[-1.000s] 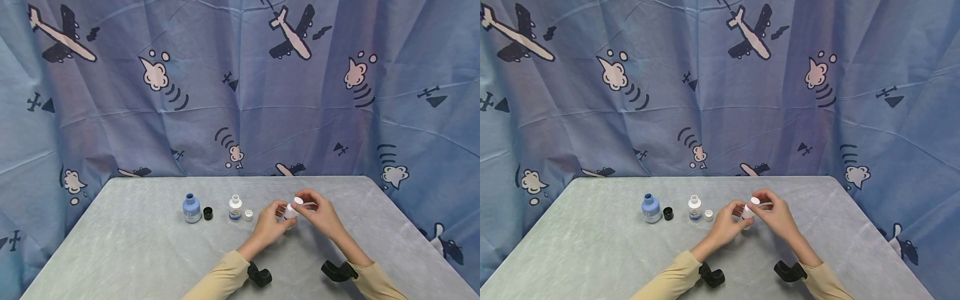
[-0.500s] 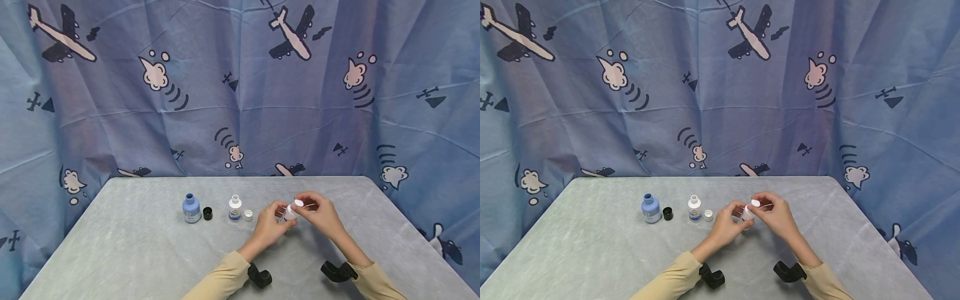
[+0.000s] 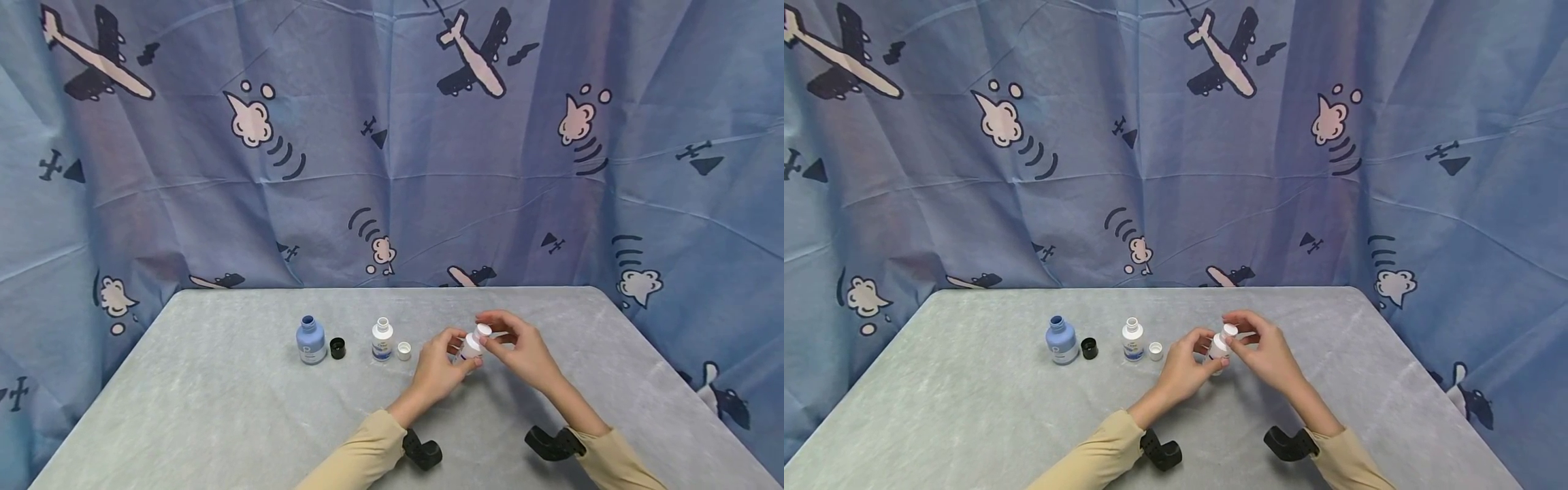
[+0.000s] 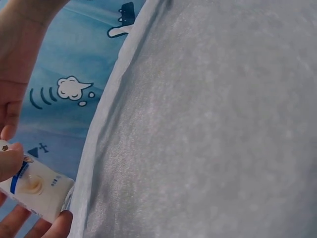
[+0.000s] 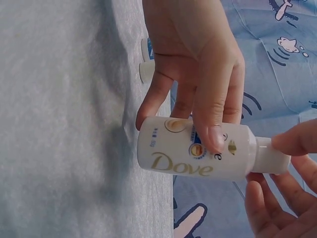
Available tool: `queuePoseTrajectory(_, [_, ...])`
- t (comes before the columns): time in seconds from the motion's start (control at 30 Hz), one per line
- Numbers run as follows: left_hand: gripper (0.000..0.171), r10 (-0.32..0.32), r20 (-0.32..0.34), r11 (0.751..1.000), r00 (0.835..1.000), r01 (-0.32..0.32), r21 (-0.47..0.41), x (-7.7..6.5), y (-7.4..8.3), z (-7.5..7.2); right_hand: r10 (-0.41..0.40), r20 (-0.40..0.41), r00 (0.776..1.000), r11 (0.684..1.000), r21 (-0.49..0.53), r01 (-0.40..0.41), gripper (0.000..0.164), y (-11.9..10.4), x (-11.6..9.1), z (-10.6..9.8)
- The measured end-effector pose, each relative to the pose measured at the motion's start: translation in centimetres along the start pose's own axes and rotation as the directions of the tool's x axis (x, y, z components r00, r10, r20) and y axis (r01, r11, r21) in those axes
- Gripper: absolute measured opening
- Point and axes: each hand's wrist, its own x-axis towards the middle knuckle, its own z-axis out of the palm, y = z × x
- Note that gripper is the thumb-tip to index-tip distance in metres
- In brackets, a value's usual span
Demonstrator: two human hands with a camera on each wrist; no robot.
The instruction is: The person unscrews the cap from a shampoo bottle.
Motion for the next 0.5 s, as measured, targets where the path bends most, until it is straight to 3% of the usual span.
queuePoseTrajectory(0.23, [0.038,-0.042,0.007,0.999,0.999,0.042,-0.002,0.16,0.13,-0.19,0.075,-0.026,0.997,0.996,-0.044,-0.076,0.034,-0.46,0.22,0.32])
queuePoseTrajectory(0.4, [0.038,-0.03,-0.003,0.999,1.0,0.03,-0.013,0.11,-0.02,-0.09,0.16,-0.066,0.985,0.983,-0.077,-0.165,0.036,-0.35,0.06,0.53])
queuePoseTrajectory(0.5, [0.037,-0.022,-0.008,1.0,1.0,0.022,-0.018,0.01,-0.19,-0.03,0.172,-0.079,0.982,0.981,-0.08,-0.178,0.033,-0.2,-0.11,0.63])
